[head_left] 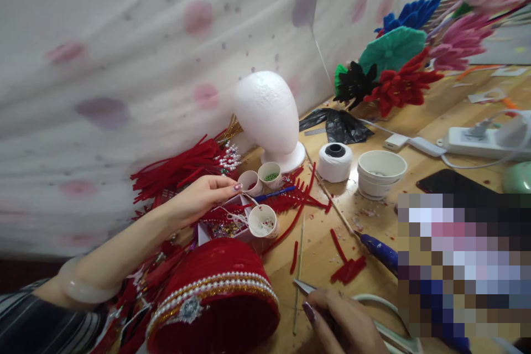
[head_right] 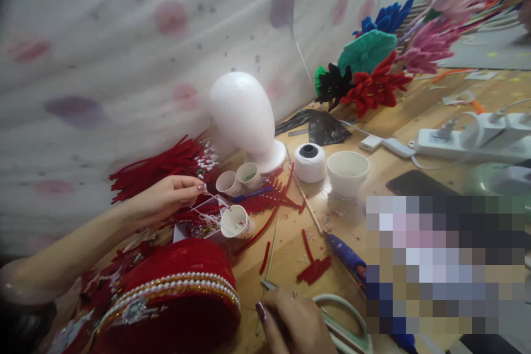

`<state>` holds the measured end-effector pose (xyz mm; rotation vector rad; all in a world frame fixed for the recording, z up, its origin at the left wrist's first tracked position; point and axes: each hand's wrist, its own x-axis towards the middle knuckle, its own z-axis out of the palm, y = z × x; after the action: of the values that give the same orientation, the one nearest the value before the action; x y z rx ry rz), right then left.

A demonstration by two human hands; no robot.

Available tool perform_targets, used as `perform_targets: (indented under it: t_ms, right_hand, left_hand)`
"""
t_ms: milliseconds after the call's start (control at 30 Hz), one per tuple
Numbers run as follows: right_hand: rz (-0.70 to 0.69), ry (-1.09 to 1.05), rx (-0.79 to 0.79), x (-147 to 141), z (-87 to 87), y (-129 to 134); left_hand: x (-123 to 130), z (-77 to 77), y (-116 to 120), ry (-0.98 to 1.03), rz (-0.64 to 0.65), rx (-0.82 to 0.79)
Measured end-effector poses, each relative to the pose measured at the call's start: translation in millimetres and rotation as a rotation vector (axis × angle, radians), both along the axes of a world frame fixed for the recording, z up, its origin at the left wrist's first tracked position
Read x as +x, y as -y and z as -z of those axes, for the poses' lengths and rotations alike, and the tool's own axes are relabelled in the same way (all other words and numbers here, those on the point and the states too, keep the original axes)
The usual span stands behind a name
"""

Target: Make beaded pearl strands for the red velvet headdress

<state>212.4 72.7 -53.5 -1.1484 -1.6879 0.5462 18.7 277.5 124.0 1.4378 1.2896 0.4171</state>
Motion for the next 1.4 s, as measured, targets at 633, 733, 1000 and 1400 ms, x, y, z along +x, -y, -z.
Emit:
perform_targets:
  t_ms: [633,733,1000,1400]
  right_hand:
    - [-0.022,-0.065,0.038,0.1,-0.9,-1.2]
    - [-0.05,-0.06,0.03,3.9,-17.8,-0.6]
    - [-0.06,-0.03,0.005,28.7,-91.1,-19.7]
    - [-0.294,0.205,-0.071,-37.5,-111.7,-145.8]
  left_hand:
    - [2.0,-45.3,15.0,0.444,-0.151,-0.074]
    - [1.6,-51.3,11.9,0.483,-0.201,-0.069]
    - [4.5,-54.4,4.1,0.563,-0.234,-0.097]
    - [15.8,-50.3,7.9,0.675,-0.082,-0.132]
